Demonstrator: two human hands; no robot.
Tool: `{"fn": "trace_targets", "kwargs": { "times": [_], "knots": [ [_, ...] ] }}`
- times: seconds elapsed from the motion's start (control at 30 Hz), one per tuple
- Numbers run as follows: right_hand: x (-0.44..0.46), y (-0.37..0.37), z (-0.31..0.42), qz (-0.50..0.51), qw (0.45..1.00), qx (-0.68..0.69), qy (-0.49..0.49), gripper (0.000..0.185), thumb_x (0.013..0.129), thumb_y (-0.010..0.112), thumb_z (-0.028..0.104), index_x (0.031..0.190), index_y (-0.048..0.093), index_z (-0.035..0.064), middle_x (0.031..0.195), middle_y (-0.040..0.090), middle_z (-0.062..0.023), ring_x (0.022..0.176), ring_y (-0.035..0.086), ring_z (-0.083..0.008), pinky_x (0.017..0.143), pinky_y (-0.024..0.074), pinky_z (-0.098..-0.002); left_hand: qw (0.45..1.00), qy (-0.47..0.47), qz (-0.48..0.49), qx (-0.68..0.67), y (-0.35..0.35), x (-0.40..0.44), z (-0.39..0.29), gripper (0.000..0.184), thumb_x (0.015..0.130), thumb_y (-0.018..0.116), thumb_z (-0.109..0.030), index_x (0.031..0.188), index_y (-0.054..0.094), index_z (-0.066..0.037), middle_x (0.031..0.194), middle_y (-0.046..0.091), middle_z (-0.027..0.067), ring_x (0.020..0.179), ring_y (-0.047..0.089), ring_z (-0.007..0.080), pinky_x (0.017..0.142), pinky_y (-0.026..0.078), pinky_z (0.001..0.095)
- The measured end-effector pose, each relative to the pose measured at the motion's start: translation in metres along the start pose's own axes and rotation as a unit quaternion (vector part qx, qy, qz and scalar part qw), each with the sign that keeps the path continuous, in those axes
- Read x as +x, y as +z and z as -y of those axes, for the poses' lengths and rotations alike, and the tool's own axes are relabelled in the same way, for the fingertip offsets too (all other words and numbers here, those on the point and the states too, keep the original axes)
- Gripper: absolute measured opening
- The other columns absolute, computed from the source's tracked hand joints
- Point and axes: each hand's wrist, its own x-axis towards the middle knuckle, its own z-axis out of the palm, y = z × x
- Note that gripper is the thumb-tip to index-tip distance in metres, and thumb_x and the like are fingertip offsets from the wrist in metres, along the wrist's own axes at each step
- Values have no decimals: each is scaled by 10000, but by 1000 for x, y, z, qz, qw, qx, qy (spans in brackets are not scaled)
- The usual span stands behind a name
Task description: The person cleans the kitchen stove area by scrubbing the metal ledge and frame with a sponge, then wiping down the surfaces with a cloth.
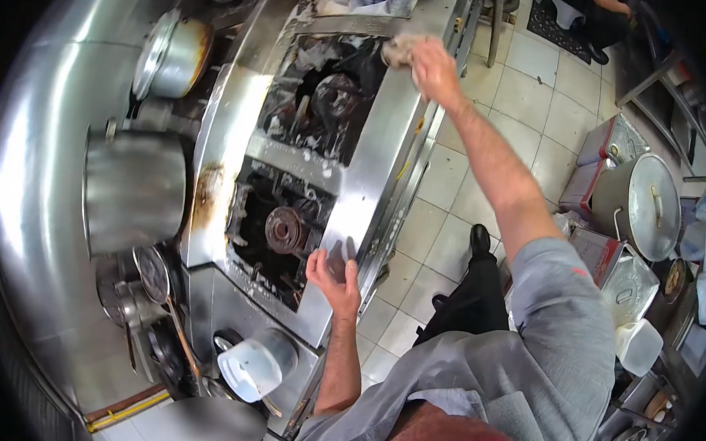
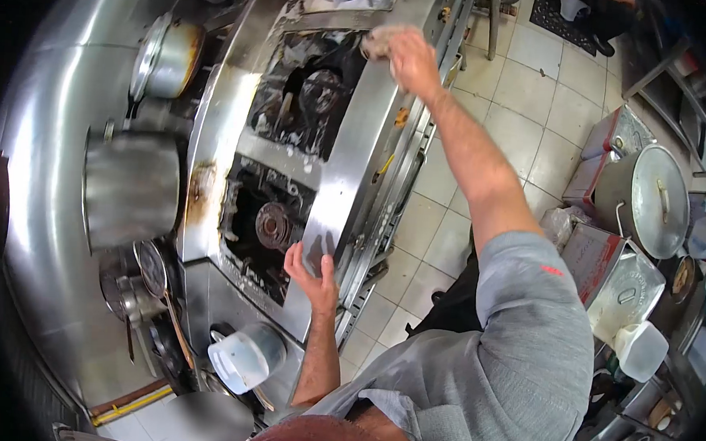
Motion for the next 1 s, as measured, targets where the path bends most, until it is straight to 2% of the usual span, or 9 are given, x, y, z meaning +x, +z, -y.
{"fn": "trace_targets", "kwargs": {
  "times": [0.2,0.27,0.37,0.47,0.5,0.6,0.63,0.87,1.0],
  "knots": [
    [78,-31,-84,60,987,-2,149,209,883,495,115,1028,618,29,1025,636,-112,956,595,-294,830,494,-394,975,86,141,150,68,75,-35,751,712,755,-376,1316,404,-100,1338,281,182,1215,272,362,995,206,540],
    [74,-49,-110,-131,873,318,346,379,848,623,176,1180,546,11,1144,585,-162,1079,548,-203,836,488,-326,943,166,158,241,80,83,-34,773,690,771,-390,1312,407,-110,1339,281,181,1214,273,363,990,216,552],
    [44,-41,-182,-246,718,544,358,328,902,563,156,1180,542,-17,1091,608,-134,1001,577,-182,823,489,-297,929,157,182,282,86,89,-34,835,668,785,-384,1331,363,-103,1347,285,188,1216,277,373,996,219,542],
    [15,10,-257,-287,674,498,465,260,933,404,129,1053,599,6,1014,642,-86,923,603,-242,818,490,-385,924,154,187,296,92,94,-35,895,647,803,-338,1354,316,-88,1354,290,202,1214,291,388,997,220,539],
    [10,26,-245,-229,723,419,499,277,852,488,85,1105,556,-3,1015,615,-229,916,589,-396,819,483,-424,924,142,194,298,92,94,-36,902,636,811,-319,1352,316,-84,1350,296,204,1218,291,389,996,222,539],
    [-81,82,-199,0,876,80,475,309,900,426,108,1157,515,-36,1082,584,-267,966,574,-409,847,465,-399,922,142,201,298,90,94,-36,911,603,832,-266,1339,330,-72,1338,315,210,1224,292,393,991,229,533],
    [-104,87,-149,-124,919,62,369,292,898,423,105,1136,530,-26,1091,570,-264,971,549,-407,877,432,-408,923,128,205,299,89,93,-37,912,595,836,-255,1334,336,-68,1336,317,212,1224,293,395,992,229,529],
    [-303,66,105,305,834,67,455,492,731,540,61,1219,519,5,1316,389,-260,1265,307,-434,1033,192,-576,919,102,225,307,91,93,-35,937,568,844,-234,1331,333,-49,1347,301,233,1230,286,416,992,235,537],
    [-218,97,-29,63,907,5,415,504,743,497,56,1245,517,17,1338,343,-293,1284,254,-457,1051,171,-565,916,127,217,311,95,99,-33,969,554,841,-242,1342,314,-42,1368,279,242,1243,271,433,990,233,556]
  ]
}}
